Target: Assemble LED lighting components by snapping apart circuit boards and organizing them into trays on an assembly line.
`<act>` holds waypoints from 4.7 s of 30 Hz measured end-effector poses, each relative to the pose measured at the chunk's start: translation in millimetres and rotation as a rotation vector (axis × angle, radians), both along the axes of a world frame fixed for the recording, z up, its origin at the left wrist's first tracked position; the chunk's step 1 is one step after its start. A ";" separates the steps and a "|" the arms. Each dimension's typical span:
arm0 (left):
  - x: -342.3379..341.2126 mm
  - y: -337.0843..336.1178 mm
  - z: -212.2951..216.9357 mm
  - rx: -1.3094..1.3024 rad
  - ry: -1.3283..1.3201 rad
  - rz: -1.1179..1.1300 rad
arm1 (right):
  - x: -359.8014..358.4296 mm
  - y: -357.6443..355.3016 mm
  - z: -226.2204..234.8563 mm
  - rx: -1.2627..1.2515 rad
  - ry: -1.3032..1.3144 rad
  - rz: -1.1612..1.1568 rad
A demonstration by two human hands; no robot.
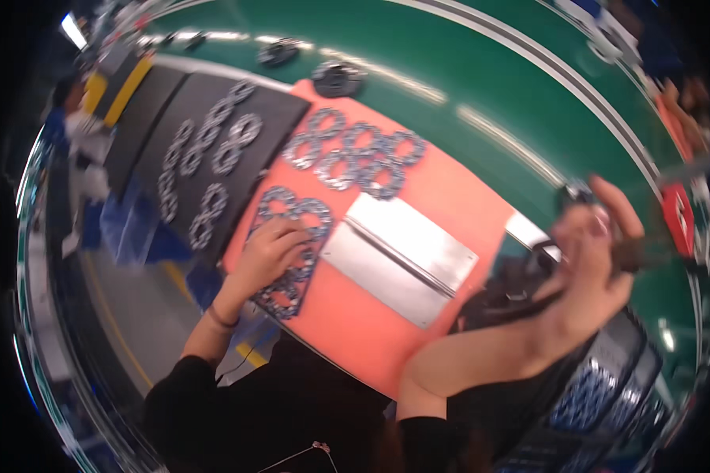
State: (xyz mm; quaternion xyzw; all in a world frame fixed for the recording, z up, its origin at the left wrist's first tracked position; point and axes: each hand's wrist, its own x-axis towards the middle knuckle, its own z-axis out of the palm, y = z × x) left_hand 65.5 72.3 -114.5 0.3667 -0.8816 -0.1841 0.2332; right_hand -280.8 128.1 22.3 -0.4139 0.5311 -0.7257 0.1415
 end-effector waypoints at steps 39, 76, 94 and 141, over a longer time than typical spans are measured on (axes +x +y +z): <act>51.0 8.1 7.9 -0.035 -0.122 -0.012 | 10.2 -15.4 -5.1 0.012 0.025 0.083; 24.4 27.3 5.8 0.091 0.006 0.018 | -1.5 8.2 2.3 -0.038 0.038 0.043; 29.8 20.8 -7.4 -0.245 0.069 -0.006 | 5.7 -2.0 1.0 -0.026 0.088 0.053; 83.8 98.1 41.9 -0.272 -0.153 0.715 | 1.6 -10.8 -4.1 0.056 0.116 0.018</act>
